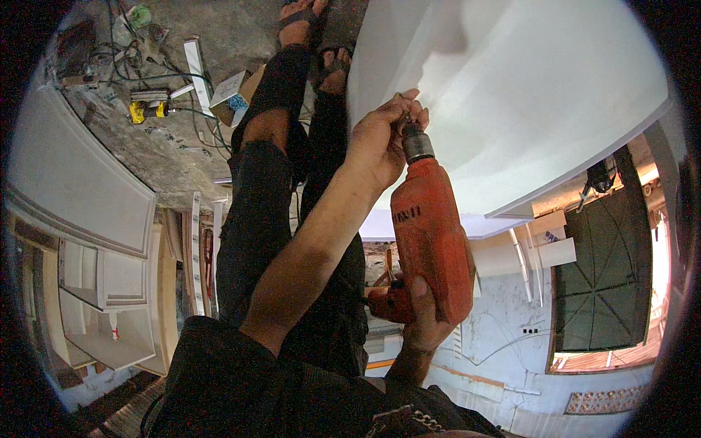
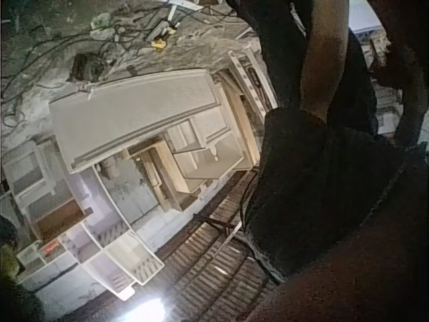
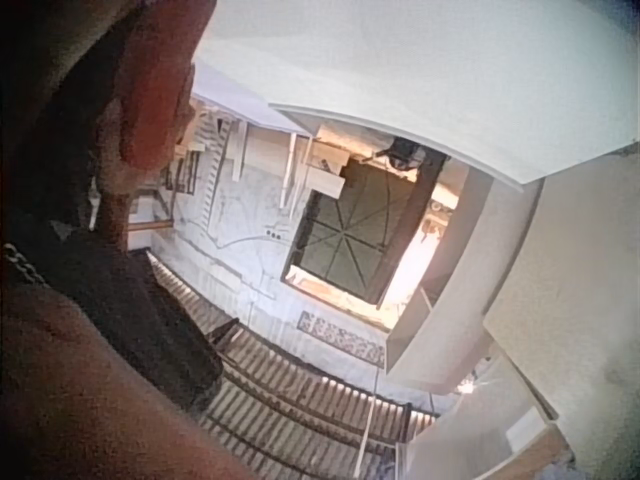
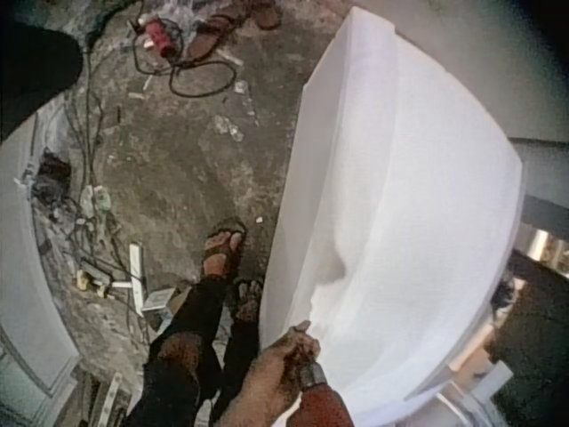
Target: The person uses a power drill to create holes in a white wooden panel, then picks up screws from a box and positions the drill over the panel.
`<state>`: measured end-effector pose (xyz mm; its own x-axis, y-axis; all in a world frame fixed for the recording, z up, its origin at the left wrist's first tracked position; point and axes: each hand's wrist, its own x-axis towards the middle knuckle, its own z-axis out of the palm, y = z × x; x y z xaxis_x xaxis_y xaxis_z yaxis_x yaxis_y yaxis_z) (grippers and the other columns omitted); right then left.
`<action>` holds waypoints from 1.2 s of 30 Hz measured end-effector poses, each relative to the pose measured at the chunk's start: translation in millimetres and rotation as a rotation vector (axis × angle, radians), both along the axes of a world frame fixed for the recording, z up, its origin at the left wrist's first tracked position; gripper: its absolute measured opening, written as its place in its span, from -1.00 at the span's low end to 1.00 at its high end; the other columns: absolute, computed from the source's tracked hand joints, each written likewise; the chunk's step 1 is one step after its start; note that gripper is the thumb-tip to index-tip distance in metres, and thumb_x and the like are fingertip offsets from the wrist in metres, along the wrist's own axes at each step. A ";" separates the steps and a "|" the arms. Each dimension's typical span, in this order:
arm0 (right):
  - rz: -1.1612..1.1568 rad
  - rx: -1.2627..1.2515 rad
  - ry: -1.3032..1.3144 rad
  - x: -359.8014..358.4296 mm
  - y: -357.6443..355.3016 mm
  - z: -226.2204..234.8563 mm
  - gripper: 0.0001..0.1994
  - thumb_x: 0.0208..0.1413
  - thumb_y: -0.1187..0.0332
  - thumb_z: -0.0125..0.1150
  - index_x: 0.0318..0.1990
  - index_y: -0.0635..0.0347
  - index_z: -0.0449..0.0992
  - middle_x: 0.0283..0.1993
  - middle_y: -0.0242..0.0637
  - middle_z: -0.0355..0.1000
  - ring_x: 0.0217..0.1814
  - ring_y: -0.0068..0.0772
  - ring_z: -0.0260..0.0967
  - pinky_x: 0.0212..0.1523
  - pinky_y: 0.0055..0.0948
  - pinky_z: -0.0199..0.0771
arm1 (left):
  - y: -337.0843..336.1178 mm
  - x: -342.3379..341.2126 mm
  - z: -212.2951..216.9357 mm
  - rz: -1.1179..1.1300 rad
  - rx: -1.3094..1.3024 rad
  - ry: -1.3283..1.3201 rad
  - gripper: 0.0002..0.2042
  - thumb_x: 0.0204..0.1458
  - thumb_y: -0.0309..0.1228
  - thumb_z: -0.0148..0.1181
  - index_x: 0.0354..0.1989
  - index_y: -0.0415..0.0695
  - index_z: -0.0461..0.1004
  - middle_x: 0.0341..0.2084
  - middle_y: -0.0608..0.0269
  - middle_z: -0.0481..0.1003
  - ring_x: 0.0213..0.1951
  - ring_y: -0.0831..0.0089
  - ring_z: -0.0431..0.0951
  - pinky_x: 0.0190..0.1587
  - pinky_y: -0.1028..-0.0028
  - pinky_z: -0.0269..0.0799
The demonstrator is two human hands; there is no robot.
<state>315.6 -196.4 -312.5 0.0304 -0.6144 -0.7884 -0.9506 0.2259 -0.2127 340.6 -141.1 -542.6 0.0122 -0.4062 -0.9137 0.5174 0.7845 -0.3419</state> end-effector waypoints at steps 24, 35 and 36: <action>0.096 0.078 -0.026 39.2 -14.8 -5.4 -0.19 -0.20 0.23 0.40 0.22 0.41 0.18 0.11 -0.06 0.31 0.10 -0.23 0.33 0.10 -0.31 0.35 | -2.8 18.4 7.8 -0.175 0.099 0.078 -0.73 0.29 -0.40 -0.18 -0.08 -0.42 0.31 -0.21 0.05 0.42 -0.14 0.29 0.55 0.04 0.30 0.54; 0.204 0.145 0.002 58.8 -25.9 -9.6 -0.28 -0.16 0.40 0.37 0.21 0.38 0.21 0.12 -0.07 0.29 0.13 -0.28 0.30 0.11 -0.36 0.36 | -2.9 29.6 55.1 -0.116 -0.140 0.028 -0.53 0.18 -0.13 0.04 0.10 -0.25 0.23 -0.12 -0.01 0.43 -0.10 0.14 0.53 0.02 0.18 0.49; 0.221 0.149 0.008 59.0 -26.9 -9.7 -0.28 -0.16 0.40 0.37 0.21 0.38 0.21 0.13 -0.07 0.28 0.13 -0.28 0.30 0.11 -0.36 0.35 | -2.2 33.5 66.1 -0.178 -0.153 -0.008 -0.54 0.19 -0.13 0.02 0.13 -0.20 0.25 -0.11 -0.01 0.41 -0.07 0.14 0.51 0.06 0.15 0.45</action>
<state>374.6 -223.3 -322.2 0.1445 -0.4705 -0.8705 -0.9819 0.0409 -0.1851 374.2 -143.3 -476.4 -0.0653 -0.5363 -0.8415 0.6462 0.6198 -0.4452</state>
